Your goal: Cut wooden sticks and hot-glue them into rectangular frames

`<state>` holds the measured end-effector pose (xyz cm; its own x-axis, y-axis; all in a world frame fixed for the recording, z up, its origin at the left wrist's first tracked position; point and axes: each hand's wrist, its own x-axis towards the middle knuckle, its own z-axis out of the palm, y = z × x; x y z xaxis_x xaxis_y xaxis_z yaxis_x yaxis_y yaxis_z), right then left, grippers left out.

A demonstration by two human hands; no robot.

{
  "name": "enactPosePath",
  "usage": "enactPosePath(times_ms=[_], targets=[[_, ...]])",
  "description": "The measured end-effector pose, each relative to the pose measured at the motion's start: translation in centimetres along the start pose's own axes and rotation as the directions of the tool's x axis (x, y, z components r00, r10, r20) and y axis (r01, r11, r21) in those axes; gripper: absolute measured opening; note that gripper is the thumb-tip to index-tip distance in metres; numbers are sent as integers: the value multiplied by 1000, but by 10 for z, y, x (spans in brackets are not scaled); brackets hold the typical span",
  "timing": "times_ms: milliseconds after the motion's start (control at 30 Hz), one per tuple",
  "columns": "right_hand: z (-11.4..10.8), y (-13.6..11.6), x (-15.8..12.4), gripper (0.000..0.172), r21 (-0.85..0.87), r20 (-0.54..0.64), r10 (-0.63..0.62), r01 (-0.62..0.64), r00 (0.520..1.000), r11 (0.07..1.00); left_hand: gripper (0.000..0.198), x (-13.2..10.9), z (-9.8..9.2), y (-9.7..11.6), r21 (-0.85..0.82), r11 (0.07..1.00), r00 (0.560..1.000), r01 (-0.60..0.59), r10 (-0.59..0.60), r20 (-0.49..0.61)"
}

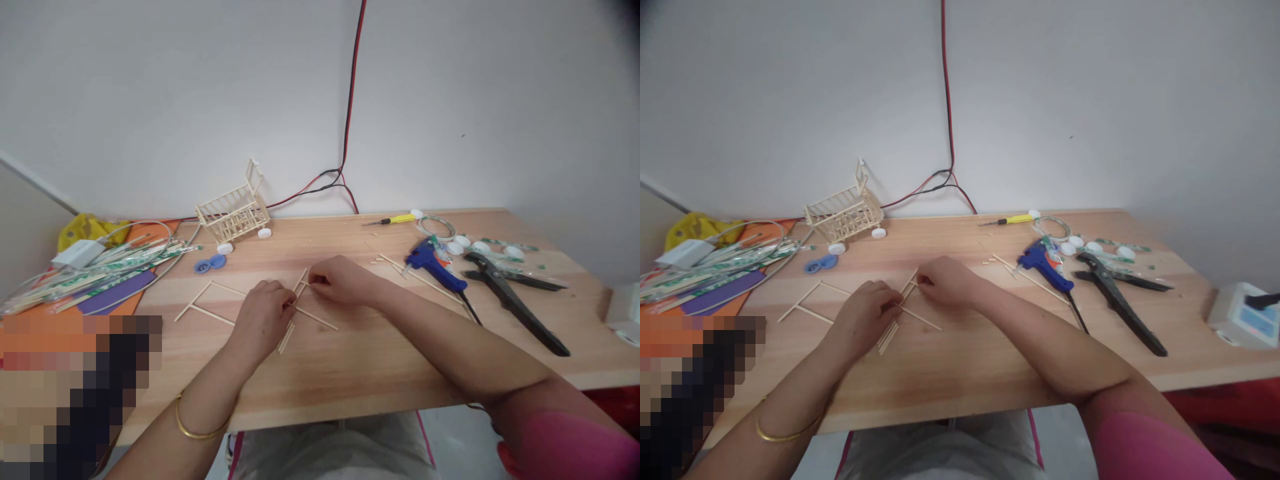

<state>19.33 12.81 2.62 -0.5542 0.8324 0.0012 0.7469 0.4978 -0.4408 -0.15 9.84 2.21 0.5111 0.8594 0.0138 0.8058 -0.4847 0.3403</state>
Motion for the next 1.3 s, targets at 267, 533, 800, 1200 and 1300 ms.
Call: enactPosePath(times_ms=[267, 533, 800, 1200, 1300], targets=[[2, 1, 0, 17, -10, -12, -13, 13, 1000, 1000, 15, 0, 1, -1, -2, 1000, 1000, -11, 11, -13], [1, 1, 0, 16, -10, -9, -5, 5, 1000, 1000, 16, 0, 0, 0, 4, 1000, 1000, 1, -1, -14], [-8, -9, -13, 34, -140, 41, 151, -144, 988, 980, 13, 0, 3, -2, -24, 1000, 999, 16, -17, -32], [0, -32, -46, 49, -232, 36, 267, -251, 963, 940, 11, -1, 3, -2, -28, 999, 999, -15, 14, -48], [3, -33, -48, 45, -223, 19, 268, -257, 963, 940, 11, 0, 4, -2, -34, 999, 999, -13, 11, -53]])
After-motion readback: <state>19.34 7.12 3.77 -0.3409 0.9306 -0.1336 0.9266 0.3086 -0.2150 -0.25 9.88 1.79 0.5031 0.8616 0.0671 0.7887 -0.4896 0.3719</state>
